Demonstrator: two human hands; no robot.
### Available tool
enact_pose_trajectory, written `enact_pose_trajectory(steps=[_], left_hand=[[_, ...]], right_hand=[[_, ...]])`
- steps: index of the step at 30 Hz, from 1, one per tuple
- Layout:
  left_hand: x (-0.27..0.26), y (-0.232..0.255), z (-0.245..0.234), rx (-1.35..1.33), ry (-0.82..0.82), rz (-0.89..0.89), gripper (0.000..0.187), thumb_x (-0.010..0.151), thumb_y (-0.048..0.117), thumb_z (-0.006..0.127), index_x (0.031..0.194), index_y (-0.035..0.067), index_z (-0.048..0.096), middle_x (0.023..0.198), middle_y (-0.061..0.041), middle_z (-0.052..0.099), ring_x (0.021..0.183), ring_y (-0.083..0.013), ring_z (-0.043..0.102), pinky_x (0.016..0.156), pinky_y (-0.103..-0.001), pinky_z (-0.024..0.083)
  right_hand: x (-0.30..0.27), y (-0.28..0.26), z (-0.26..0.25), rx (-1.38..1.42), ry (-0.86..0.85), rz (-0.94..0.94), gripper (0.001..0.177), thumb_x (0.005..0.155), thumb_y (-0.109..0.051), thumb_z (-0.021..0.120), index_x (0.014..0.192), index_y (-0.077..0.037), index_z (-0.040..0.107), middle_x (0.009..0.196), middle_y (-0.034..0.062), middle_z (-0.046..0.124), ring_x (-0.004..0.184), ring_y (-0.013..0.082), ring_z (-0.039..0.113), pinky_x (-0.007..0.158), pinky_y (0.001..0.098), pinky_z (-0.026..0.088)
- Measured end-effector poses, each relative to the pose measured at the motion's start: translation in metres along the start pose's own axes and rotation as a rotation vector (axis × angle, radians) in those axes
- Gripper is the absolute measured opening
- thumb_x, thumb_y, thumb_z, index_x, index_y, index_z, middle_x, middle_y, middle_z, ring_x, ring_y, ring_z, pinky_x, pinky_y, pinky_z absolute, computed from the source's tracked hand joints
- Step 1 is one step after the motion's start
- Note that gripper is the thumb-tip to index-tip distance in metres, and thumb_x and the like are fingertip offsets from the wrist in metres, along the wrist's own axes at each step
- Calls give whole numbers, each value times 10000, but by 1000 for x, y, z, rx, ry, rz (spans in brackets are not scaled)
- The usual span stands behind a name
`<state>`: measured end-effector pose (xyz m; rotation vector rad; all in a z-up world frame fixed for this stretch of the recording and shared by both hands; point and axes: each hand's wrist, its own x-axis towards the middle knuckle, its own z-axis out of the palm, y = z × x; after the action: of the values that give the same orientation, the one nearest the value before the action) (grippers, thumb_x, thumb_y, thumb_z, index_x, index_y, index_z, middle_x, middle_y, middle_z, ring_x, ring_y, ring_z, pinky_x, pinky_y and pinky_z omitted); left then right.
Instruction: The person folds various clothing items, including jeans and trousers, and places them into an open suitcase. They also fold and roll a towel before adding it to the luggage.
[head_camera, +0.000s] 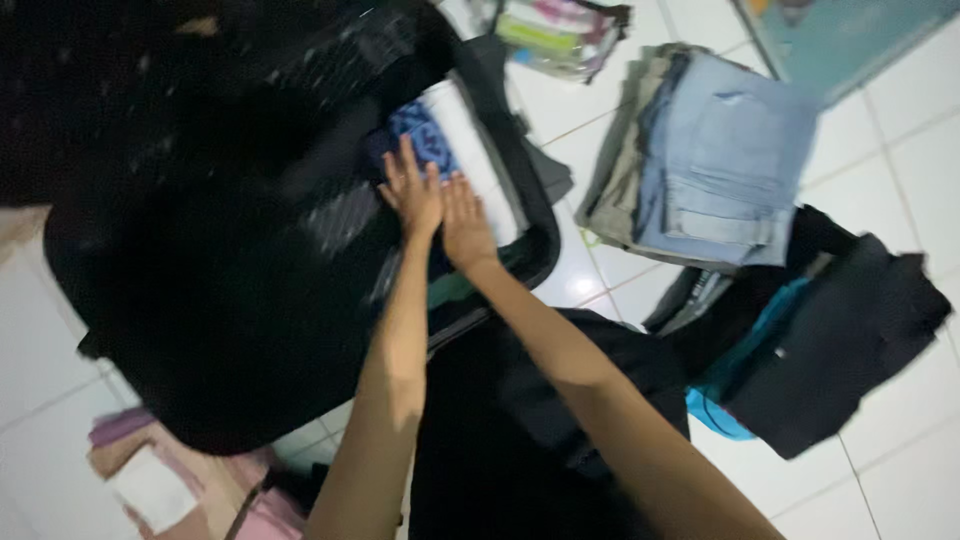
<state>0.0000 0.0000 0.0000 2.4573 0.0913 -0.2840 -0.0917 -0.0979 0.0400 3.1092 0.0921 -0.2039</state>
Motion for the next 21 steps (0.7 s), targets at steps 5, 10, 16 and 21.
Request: enact_pose_trajectory(steps=[5,10,16,21], left_hand=[[-14,30,-56,-97,70,102,755,1066,528,491,1666,228,143,1698,-236,241,1577,-426,158,1189,-732,103],[2,106,-112,-172,259,301,620,1153,440,487,1647,100,331,1683,-215,318,1596,-399,251,1279,-647,145],[-3,271,-88,-186,324,735,328,1116,272,614,1356,49,633,1586,-163,498,1519,-347,396,1272,-603,168],[-82,337,34,-343,-26,966,255,929,143,732,1158,49,673,1307,-202,673,1237,-388,620,1087,-464,472]], right_hand=[[3,34,-93,371,-122,-173,791,983,-325,575,1556,76,206,1609,276,259,1482,402,289,1182,453,285],[-8,137,-205,707,-274,-175,523,1039,-350,523,1471,-57,528,1204,236,699,1021,390,705,943,459,533],[-88,333,-225,960,167,39,368,1016,-263,615,1297,-32,678,1223,189,727,1072,336,729,925,403,554],[-196,432,-147,715,193,229,379,937,-193,667,1279,-33,704,1241,212,716,1135,404,679,990,458,529]])
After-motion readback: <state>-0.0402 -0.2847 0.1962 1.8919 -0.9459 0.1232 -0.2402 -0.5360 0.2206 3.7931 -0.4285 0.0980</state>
